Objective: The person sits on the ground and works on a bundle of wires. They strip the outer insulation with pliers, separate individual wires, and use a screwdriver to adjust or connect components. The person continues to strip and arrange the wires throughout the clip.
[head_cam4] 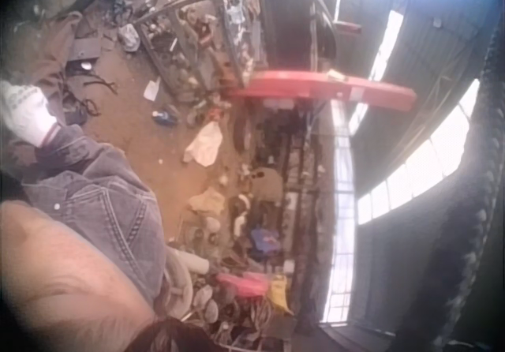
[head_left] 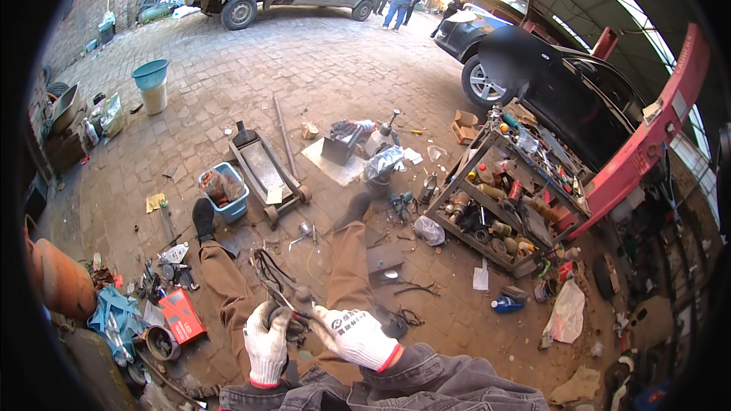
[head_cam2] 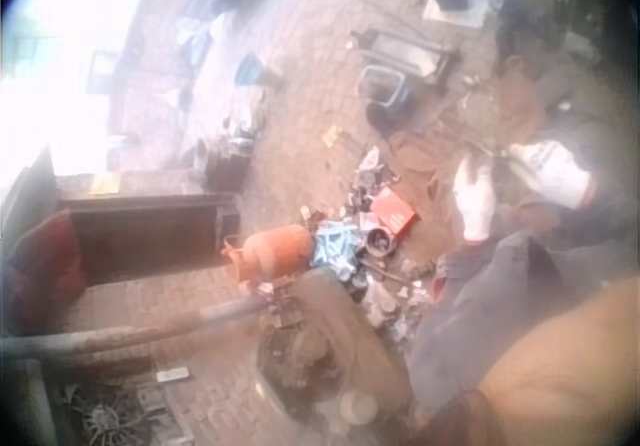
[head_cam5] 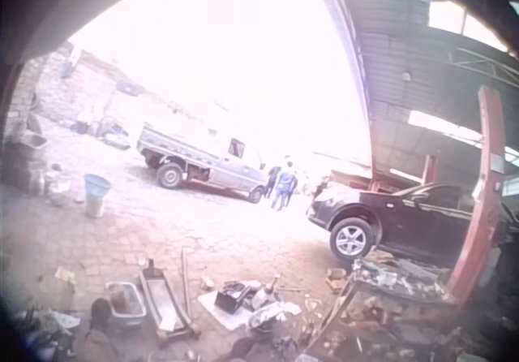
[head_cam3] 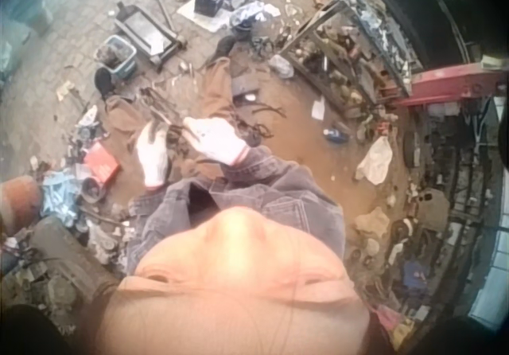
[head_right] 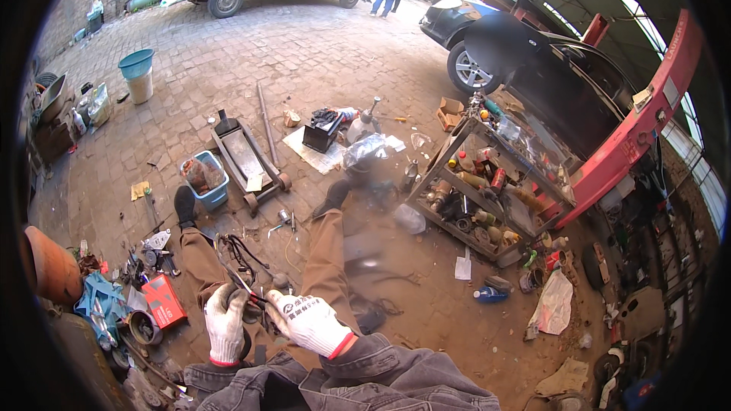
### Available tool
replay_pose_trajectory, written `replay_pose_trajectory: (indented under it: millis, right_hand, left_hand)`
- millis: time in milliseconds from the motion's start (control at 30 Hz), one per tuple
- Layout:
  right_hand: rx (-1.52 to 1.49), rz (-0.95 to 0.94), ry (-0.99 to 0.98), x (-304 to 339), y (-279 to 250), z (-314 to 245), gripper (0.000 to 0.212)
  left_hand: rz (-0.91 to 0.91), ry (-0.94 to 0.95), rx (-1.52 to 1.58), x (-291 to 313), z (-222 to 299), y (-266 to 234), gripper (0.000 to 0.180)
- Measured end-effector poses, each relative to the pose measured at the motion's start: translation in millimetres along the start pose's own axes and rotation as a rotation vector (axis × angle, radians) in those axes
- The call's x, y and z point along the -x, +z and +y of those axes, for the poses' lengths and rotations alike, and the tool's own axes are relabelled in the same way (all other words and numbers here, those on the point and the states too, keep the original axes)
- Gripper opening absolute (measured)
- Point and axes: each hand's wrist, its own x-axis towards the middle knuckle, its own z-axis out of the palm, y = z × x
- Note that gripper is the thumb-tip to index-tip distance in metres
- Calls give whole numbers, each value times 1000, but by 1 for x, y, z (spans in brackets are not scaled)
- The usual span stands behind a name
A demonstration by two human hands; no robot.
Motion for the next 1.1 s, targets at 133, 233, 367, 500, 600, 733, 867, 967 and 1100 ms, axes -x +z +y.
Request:
replay_pose_trajectory:
  millis: [133,233,367,500,600,733,867,967,1100]
  right_hand:
    - [-20,-33,15,-1,0,-1,28]
    - [-67,-77,68,-5,-3,-1,29]
    - [-145,186,-40,-11,-6,1,22]
    - [-310,149,44,-11,-10,1,20]
    - [-500,107,132,-10,-13,-6,28]
    - [-194,71,18,-12,-14,-13,40]
    - [106,40,-34,-17,-9,-12,45]
    - [144,4,-41,-16,-5,-12,43]
    - [143,-1,-23,-15,-3,-11,44]
  left_hand:
    - [-31,12,97,2,-3,-2,35]
    - [-5,68,35,-1,-3,-1,27]
    - [97,-136,38,-8,-1,-5,25]
    - [-2,-163,248,-4,3,-9,27]
    - [8,-177,271,0,7,-8,27]
    - [-45,-224,218,0,14,-8,32]
    - [-45,-220,164,-2,17,-5,32]
    - [-35,-226,114,-2,17,-4,30]
    - [-38,-239,98,-1,19,-3,30]
